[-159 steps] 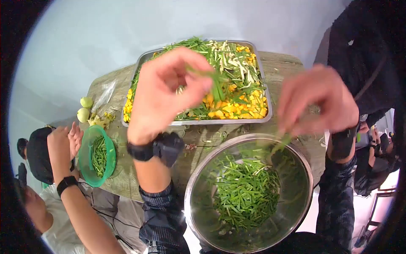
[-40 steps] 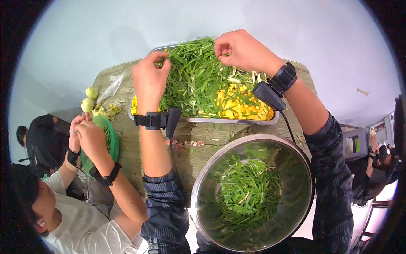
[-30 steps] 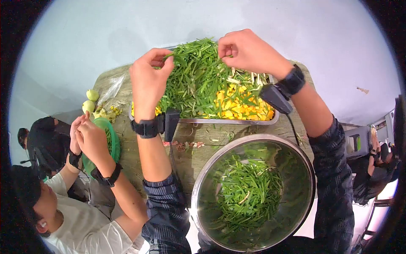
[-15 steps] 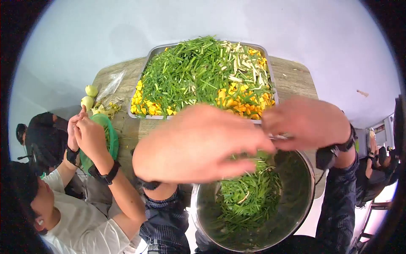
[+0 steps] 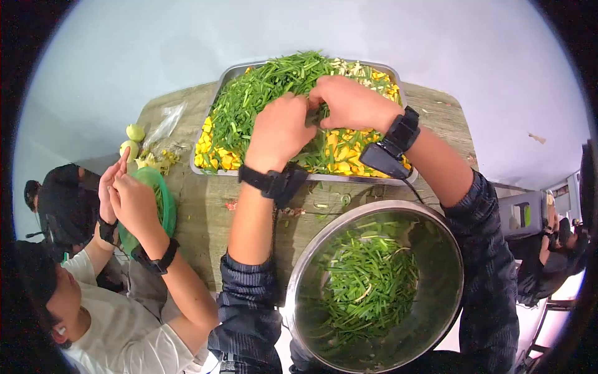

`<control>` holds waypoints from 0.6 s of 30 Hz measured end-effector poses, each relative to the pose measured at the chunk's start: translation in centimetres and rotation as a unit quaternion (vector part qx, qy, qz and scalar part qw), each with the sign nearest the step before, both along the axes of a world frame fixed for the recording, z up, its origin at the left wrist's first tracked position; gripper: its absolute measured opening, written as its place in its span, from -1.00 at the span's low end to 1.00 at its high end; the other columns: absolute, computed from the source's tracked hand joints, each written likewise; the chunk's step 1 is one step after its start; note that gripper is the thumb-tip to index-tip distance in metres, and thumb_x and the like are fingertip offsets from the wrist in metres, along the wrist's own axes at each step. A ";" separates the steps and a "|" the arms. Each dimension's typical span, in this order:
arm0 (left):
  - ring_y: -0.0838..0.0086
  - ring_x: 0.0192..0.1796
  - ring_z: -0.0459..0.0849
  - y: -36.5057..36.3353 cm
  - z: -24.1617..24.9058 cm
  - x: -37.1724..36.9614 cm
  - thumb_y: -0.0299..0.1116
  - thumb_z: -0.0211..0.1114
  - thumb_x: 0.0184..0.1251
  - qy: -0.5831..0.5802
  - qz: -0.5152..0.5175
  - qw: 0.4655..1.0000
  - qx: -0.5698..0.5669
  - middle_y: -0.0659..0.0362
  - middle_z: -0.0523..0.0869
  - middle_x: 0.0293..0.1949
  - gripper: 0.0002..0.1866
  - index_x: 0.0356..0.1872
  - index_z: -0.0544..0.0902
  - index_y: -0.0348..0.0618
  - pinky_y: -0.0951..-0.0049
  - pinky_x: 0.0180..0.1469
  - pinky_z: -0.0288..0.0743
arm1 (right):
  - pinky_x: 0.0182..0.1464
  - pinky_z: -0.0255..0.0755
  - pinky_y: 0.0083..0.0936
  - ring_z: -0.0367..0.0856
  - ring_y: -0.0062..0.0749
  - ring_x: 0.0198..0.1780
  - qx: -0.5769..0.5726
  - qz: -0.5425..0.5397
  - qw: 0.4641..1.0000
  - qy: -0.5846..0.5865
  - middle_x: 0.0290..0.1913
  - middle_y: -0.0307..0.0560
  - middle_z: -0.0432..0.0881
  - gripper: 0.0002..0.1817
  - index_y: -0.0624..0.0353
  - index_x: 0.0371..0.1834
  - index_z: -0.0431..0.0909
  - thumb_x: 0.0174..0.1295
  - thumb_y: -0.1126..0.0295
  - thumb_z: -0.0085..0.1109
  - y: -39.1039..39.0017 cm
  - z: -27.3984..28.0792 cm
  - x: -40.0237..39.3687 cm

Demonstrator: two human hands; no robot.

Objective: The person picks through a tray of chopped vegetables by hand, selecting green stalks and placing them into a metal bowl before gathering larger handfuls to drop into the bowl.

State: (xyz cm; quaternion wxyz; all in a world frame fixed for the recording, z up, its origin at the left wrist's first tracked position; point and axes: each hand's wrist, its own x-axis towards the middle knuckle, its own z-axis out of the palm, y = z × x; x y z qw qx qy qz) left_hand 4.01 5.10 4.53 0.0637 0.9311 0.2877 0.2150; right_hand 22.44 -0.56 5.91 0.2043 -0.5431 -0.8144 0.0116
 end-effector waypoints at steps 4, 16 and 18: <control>0.00 -0.13 0.79 0.6 -0.5 0.7 -0.38 0.46 0.08 0.014 0.006 1.000 -0.027 -0.05 0.81 -0.22 -0.77 -0.21 0.78 -0.17 0.11 -0.01 0.67 | 0.02 0.58 -0.15 0.69 0.06 -0.11 -0.075 -0.049 0.996 -0.010 -0.24 0.11 0.69 -0.77 0.26 -0.27 0.71 -0.03 0.48 0.42 0.6 0.2 -0.8; -0.01 -0.13 0.79 -0.4 -1.0 0.9 -0.39 0.45 0.04 0.006 0.050 0.999 0.004 -0.08 0.82 -0.19 -0.77 -0.24 0.80 -0.21 0.07 0.02 0.67 | 0.07 0.55 -0.16 0.66 0.02 -0.04 -0.053 -0.025 0.998 0.002 -0.18 0.04 0.66 -0.79 0.20 -0.26 0.70 -0.01 0.49 0.41 0.0 -0.2 -0.3; -0.03 -0.12 0.79 -0.1 -1.1 1.2 -0.37 0.45 0.05 0.022 0.054 0.998 -0.038 -0.10 0.81 -0.20 -0.75 -0.20 0.79 -0.19 0.03 0.02 0.67 | 0.06 0.55 -0.18 0.66 0.01 -0.05 -0.076 -0.035 0.996 0.013 -0.20 0.02 0.66 -0.80 0.19 -0.28 0.70 -0.02 0.49 0.41 0.1 -0.1 -0.3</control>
